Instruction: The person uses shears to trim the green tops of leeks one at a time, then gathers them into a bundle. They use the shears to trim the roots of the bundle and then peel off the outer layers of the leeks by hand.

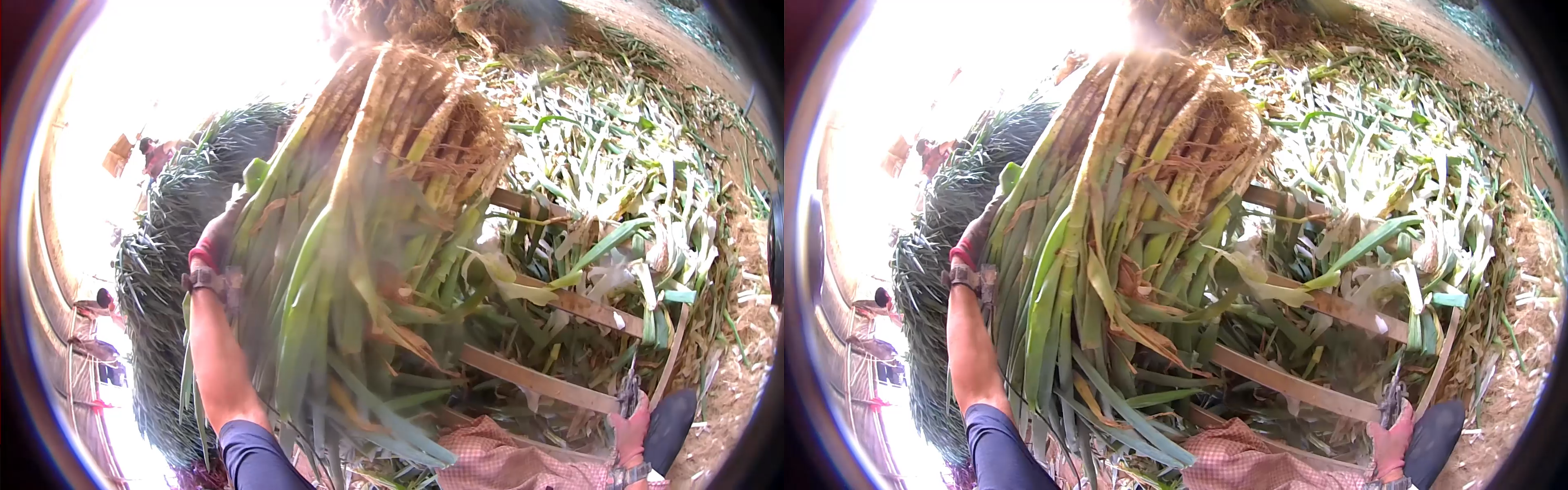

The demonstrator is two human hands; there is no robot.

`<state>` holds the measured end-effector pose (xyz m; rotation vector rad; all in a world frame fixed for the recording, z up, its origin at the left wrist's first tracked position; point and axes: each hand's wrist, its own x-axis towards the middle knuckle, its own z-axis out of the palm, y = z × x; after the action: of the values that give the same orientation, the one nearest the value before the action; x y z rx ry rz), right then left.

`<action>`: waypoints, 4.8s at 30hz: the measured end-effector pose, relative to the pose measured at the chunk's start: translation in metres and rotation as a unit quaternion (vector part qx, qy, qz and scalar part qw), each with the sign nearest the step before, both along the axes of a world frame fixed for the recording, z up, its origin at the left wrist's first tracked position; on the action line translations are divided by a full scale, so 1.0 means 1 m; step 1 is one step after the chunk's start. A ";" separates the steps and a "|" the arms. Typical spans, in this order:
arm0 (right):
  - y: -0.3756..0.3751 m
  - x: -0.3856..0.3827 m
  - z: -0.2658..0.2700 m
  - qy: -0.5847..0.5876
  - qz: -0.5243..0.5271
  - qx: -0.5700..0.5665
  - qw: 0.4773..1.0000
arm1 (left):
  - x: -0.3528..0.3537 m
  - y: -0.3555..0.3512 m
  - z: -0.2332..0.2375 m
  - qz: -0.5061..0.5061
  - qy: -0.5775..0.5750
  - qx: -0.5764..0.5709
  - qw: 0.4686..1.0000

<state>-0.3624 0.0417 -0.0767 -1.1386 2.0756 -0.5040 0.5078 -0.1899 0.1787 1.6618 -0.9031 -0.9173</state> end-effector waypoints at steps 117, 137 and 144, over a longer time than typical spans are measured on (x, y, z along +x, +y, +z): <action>-0.143 -0.030 0.045 -0.366 0.005 -0.169 0.915 | -0.729 0.279 -0.145 -0.156 -0.487 0.153 0.845; 0.119 -0.097 0.134 0.005 0.255 -0.118 0.960 | -0.784 0.242 -0.079 -0.231 -0.357 0.059 0.903; 0.081 -0.088 0.144 -0.029 0.295 -0.048 0.954 | -0.762 0.172 -0.119 -0.289 -0.478 0.138 0.818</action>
<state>-0.4507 0.1232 0.0677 -1.6920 1.5619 -0.3372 -0.2537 -0.0182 0.0594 2.1766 -2.1304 -0.5454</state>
